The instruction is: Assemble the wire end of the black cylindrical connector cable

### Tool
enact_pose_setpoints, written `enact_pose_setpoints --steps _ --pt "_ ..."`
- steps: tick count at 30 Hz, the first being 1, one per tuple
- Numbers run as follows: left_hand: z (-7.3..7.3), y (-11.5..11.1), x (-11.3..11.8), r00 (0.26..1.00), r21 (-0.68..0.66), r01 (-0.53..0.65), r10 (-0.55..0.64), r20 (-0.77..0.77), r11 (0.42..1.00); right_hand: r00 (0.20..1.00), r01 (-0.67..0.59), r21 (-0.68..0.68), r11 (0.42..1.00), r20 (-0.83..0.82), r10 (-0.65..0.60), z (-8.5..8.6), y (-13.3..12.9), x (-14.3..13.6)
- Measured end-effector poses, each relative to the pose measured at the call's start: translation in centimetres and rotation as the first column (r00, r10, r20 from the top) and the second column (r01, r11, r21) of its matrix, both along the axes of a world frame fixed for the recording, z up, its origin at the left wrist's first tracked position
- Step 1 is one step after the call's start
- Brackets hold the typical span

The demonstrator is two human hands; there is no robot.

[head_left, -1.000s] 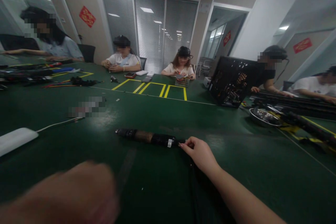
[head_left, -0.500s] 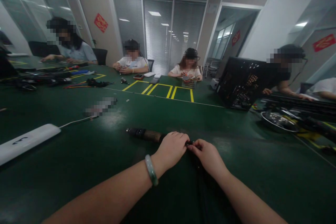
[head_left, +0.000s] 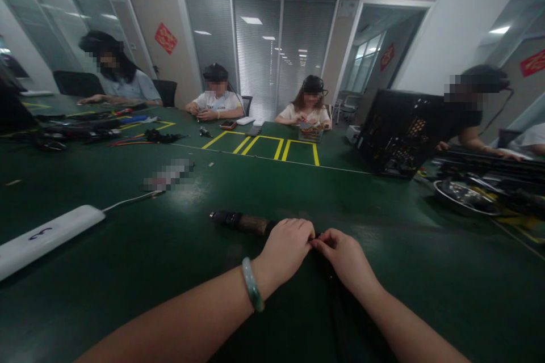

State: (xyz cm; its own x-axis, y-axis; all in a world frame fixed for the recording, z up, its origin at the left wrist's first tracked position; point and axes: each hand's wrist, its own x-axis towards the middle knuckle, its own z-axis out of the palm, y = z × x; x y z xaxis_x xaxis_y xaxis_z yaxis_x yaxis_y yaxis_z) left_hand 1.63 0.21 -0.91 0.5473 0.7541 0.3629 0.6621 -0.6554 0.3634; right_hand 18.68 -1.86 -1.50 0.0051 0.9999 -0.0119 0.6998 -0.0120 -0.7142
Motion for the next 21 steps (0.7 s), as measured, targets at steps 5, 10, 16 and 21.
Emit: enact_pose_setpoints --steps 5,10,16,21 --pt "1.3 -0.1 -1.1 0.995 0.032 0.092 -0.091 -0.045 0.995 1.0 -0.014 -0.032 0.999 -0.004 0.014 0.6 -0.3 -0.2" --pt "3.3 4.2 -9.7 0.985 0.125 -0.173 0.175 -0.001 0.977 0.998 -0.021 -0.082 0.996 -0.054 0.016 0.2 -0.1 -0.1" --pt "1.9 13.3 -24.7 0.664 0.24 -0.715 0.745 -0.059 0.656 0.999 -0.013 -0.095 0.995 -0.053 0.008 -0.5 0.2 0.1" --pt "-0.1 17.3 -30.1 0.549 0.177 -0.802 0.821 -0.156 0.57 0.997 -0.011 -0.147 0.989 -0.074 0.0 -0.3 0.3 0.1"
